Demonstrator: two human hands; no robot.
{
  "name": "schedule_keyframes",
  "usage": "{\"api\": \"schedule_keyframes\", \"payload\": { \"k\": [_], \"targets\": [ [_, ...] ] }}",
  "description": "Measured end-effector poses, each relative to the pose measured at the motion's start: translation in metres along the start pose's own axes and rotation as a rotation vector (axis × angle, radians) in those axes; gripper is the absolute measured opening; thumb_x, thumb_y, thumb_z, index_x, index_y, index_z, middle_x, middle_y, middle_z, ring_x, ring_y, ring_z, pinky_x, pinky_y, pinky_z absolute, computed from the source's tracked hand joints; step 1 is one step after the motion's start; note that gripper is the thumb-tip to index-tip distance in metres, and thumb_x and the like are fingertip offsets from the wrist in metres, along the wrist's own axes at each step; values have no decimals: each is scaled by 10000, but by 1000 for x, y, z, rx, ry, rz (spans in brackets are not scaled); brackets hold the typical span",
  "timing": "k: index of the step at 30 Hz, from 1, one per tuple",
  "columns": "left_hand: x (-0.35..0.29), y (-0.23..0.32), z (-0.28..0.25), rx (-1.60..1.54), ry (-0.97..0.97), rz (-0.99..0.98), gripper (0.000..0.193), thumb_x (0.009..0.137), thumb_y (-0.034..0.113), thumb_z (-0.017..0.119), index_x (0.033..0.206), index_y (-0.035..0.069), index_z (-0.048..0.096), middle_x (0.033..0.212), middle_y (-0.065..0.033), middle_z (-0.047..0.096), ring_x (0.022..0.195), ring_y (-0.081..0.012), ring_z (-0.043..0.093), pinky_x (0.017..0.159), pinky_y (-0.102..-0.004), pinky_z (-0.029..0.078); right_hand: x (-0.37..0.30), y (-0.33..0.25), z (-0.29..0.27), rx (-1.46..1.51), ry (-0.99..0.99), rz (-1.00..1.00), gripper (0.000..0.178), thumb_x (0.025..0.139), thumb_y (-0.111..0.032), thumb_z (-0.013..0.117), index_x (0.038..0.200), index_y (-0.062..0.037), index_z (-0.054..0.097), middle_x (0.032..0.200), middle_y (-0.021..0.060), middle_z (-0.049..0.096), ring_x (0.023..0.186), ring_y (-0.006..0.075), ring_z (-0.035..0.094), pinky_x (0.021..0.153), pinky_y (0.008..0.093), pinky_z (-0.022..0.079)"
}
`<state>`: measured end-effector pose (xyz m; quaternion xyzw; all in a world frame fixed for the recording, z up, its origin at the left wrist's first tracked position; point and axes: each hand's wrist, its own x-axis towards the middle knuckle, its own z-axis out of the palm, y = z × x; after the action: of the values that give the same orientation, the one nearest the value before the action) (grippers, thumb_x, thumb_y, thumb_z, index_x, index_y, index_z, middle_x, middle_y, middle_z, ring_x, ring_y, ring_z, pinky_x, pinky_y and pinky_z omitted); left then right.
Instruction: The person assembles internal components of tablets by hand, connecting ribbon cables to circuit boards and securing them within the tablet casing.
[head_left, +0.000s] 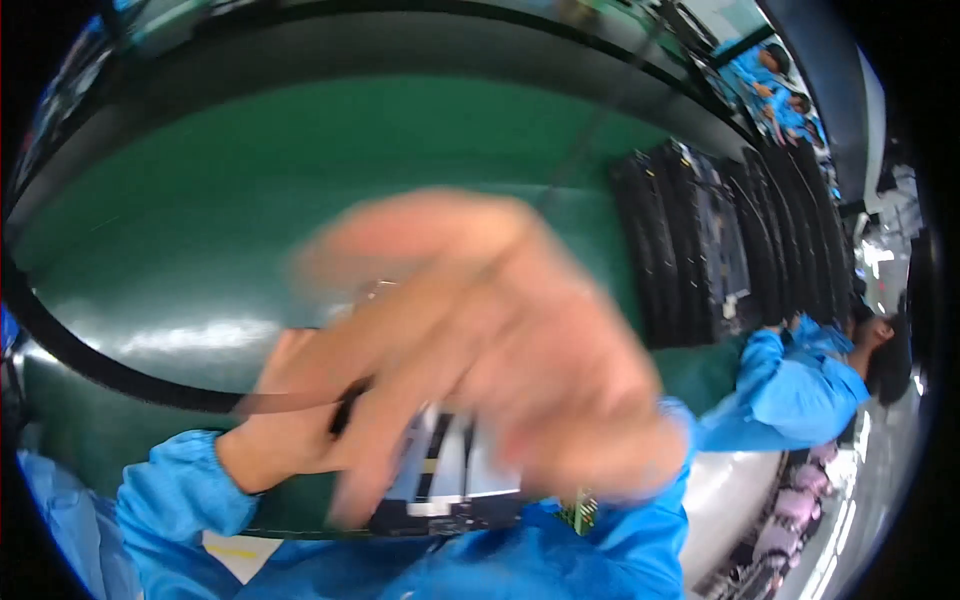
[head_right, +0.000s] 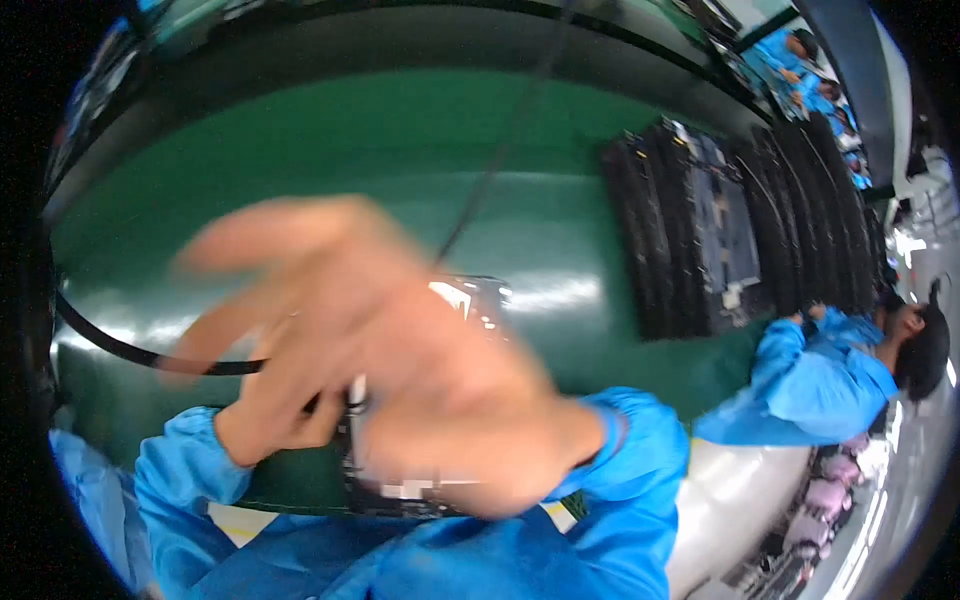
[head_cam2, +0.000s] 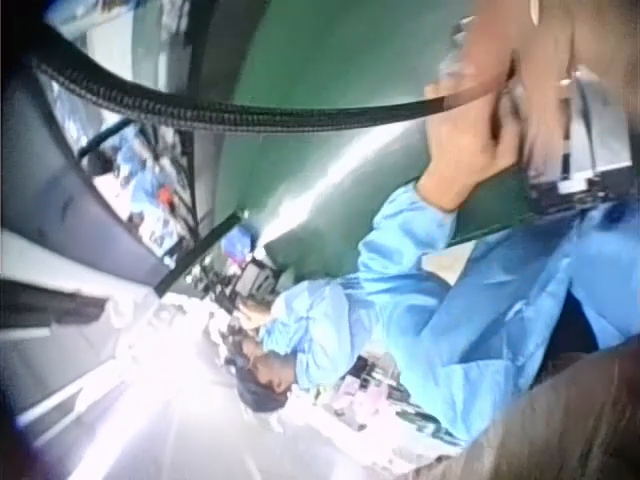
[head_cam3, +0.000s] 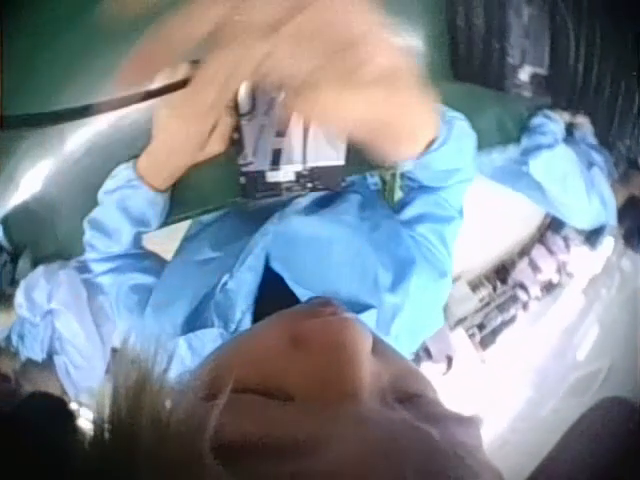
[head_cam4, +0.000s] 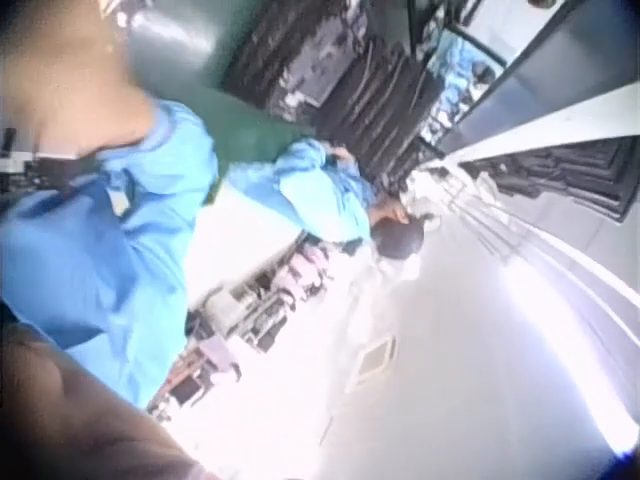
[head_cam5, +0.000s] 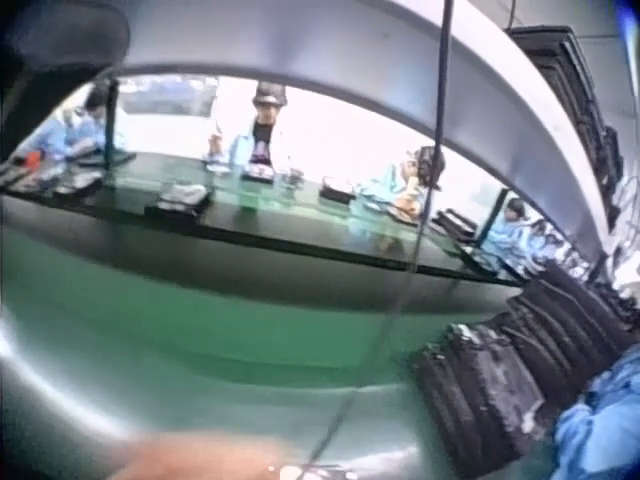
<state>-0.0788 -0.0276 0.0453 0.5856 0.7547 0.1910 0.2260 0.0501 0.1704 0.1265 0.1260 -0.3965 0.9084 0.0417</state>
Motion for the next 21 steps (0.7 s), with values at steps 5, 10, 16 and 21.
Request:
{"api": "schedule_keyframes", "payload": {
  "k": [5,10,16,21],
  "targets": [
    [-26,-11,22,-71,497,268,399,839,55,749,1230,-28,757,852,-87,644,798,-282,608,773,-421,471,-36,6,-43,-293,135,136,488,802,-32,564,1263,107,639,1143,222,737,1121,332,718,1022,465,565],
    [-23,-11,25,-22,465,283,474,807,125,771,1250,-38,727,888,-88,639,846,-271,599,830,-398,487,-31,34,-45,-1607,114,-137,313,720,12,745,1011,-81,813,1077,114,711,1006,342,633,888,424,533],
    [-22,-8,25,86,421,268,559,797,196,795,1296,-37,701,913,-75,623,878,-255,596,883,-404,498,-34,58,-49,-1741,19,-102,345,724,-103,804,1068,-112,782,1131,73,659,1104,340,628,931,487,492],
    [-17,-12,25,31,449,295,442,797,99,746,1225,-12,754,809,-79,618,777,-280,593,831,-427,495,-39,57,-53,-1713,53,-100,367,733,-95,817,1092,-86,738,1134,90,684,1127,364,646,980,498,511]
  ]
}}
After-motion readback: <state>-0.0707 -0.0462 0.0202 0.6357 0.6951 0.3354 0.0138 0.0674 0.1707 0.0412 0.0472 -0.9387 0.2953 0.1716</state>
